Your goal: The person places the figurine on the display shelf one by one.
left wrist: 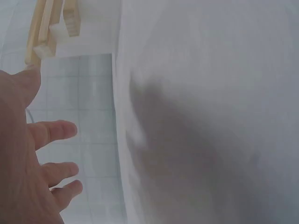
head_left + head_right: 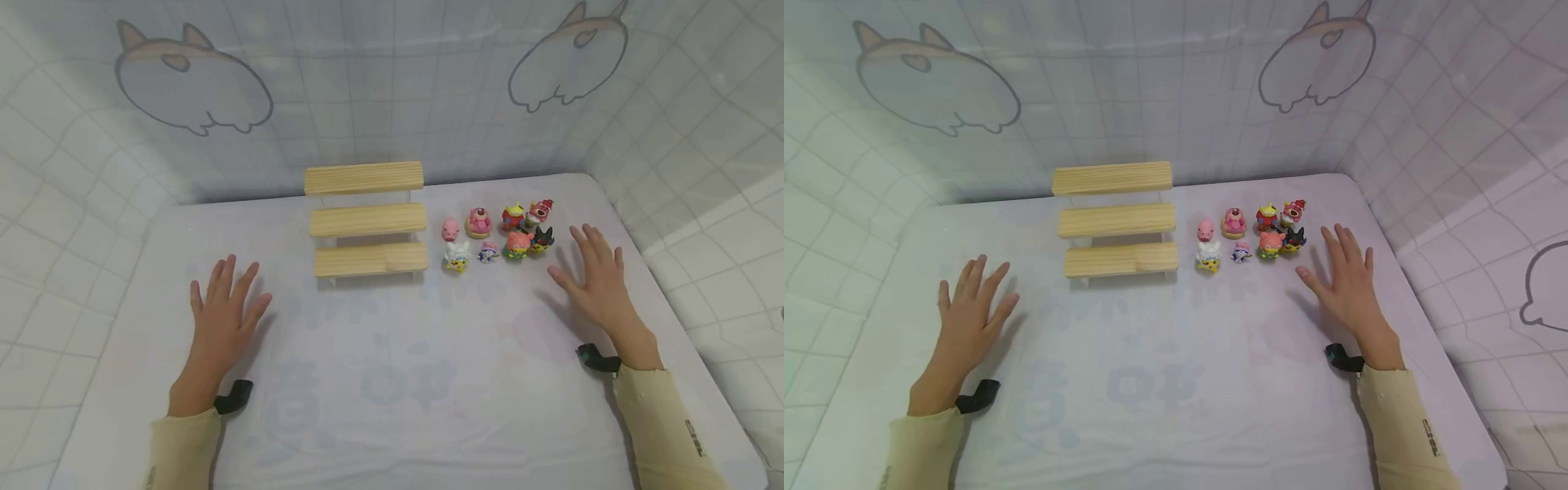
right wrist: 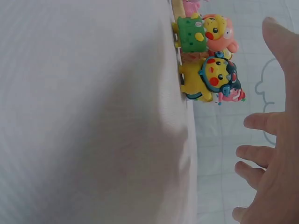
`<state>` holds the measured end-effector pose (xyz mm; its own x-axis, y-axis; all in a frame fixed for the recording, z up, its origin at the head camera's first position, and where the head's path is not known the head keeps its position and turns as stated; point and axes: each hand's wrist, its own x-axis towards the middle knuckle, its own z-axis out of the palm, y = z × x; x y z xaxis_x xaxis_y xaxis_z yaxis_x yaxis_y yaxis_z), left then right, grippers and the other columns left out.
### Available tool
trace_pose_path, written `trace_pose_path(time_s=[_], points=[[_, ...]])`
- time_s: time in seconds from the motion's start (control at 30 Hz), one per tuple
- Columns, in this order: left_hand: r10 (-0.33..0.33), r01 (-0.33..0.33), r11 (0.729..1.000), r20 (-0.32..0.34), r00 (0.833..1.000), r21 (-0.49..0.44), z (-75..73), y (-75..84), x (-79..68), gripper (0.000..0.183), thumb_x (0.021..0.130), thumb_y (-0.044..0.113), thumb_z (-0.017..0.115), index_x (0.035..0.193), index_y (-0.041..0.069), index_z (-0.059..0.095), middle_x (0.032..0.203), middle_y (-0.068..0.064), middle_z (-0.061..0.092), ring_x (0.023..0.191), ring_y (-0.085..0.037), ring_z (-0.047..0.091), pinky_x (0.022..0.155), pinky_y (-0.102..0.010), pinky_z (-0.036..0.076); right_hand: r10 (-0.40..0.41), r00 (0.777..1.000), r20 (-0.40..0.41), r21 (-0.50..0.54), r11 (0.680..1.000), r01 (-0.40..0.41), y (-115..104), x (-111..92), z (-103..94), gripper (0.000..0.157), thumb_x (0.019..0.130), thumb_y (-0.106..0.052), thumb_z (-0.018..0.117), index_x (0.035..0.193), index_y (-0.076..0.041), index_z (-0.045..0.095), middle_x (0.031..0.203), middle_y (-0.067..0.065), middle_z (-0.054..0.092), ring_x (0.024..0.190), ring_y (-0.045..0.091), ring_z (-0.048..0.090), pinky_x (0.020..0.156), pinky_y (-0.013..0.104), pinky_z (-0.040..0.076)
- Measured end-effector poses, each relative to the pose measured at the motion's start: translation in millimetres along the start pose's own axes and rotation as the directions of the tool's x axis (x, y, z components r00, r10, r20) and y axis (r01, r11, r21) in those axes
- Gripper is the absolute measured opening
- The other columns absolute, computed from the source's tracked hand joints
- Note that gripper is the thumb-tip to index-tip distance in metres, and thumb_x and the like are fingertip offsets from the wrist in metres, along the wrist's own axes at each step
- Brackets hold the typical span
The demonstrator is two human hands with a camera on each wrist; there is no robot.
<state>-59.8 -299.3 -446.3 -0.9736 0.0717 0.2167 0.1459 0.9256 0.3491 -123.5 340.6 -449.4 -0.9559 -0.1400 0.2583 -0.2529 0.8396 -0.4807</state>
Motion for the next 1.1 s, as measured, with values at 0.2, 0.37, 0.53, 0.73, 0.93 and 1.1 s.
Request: trace_pose_path(time_s=[0.2,0.37,0.53,0.73,0.93,1.1], points=[[0.011,-0.011,1.0,-0.014,1.0,-0.02,6.1,5.7,3.9,0.063,0.111,0.05,0.046,0.159,0.009,0.042,0.172,-0.025,0.021,0.162,-0.044,0.013,0.123,-0.076,-0.004,-0.003,1.0,-0.029,0.048,0.999,0.004,-2.2,3.9,-5.0,0.08,0.104,-0.048,0.062,0.165,-0.007,0.031,0.168,0.029,0.028,0.159,0.047,0.02,0.121,0.08,0.001],[0.01,-0.01,0.999,-0.016,1.0,-0.04,11.2,8.1,6.5,0.062,0.111,0.049,0.046,0.157,0.008,0.044,0.172,-0.026,0.022,0.161,-0.044,0.014,0.124,-0.075,-0.004,0.012,0.999,-0.041,0.069,0.998,-0.009,-4.1,4.6,-7.1,0.076,0.105,-0.043,0.062,0.164,-0.006,0.032,0.168,0.029,0.029,0.157,0.05,0.023,0.122,0.079,0.002],[0.015,-0.018,0.997,-0.041,0.999,-0.074,14.8,13.2,10.7,0.062,0.11,0.048,0.049,0.157,0.007,0.045,0.171,-0.026,0.025,0.16,-0.045,0.017,0.123,-0.075,-0.001,0.04,0.999,-0.034,0.083,0.996,-0.037,-7.5,8.2,-8.5,0.073,0.107,-0.044,0.057,0.165,-0.007,0.031,0.169,0.026,0.029,0.155,0.053,0.025,0.123,0.077,0.008],[0.026,-0.033,0.994,-0.059,0.998,-0.108,20.6,18.7,14.5,0.062,0.11,0.048,0.05,0.156,0.006,0.045,0.17,-0.026,0.027,0.159,-0.045,0.019,0.123,-0.075,0.001,0.044,0.998,-0.041,0.126,0.991,-0.039,-11.2,22.0,-11.5,0.068,0.109,-0.044,0.054,0.164,-0.009,0.034,0.169,0.023,0.032,0.155,0.051,0.026,0.12,0.076,0.018],[0.031,-0.037,0.991,-0.054,0.998,-0.125,26.4,24.5,16.4,0.061,0.11,0.047,0.051,0.154,0.004,0.047,0.169,-0.026,0.027,0.159,-0.045,0.02,0.123,-0.076,0.005,0.046,0.997,-0.068,0.146,0.989,-0.036,-15.7,34.8,-10.0,0.068,0.108,-0.047,0.055,0.164,-0.012,0.037,0.168,0.022,0.036,0.156,0.047,0.029,0.121,0.073,0.021],[0.038,-0.044,0.991,-0.053,0.998,-0.125,29.5,31.3,20.2,0.061,0.11,0.048,0.05,0.152,0.003,0.048,0.169,-0.027,0.028,0.158,-0.046,0.021,0.122,-0.076,0.006,0.069,0.992,-0.107,0.141,0.988,-0.054,-19.2,41.8,-8.0,0.066,0.107,-0.047,0.058,0.162,-0.014,0.042,0.165,0.021,0.04,0.154,0.045,0.034,0.121,0.072,0.024]])
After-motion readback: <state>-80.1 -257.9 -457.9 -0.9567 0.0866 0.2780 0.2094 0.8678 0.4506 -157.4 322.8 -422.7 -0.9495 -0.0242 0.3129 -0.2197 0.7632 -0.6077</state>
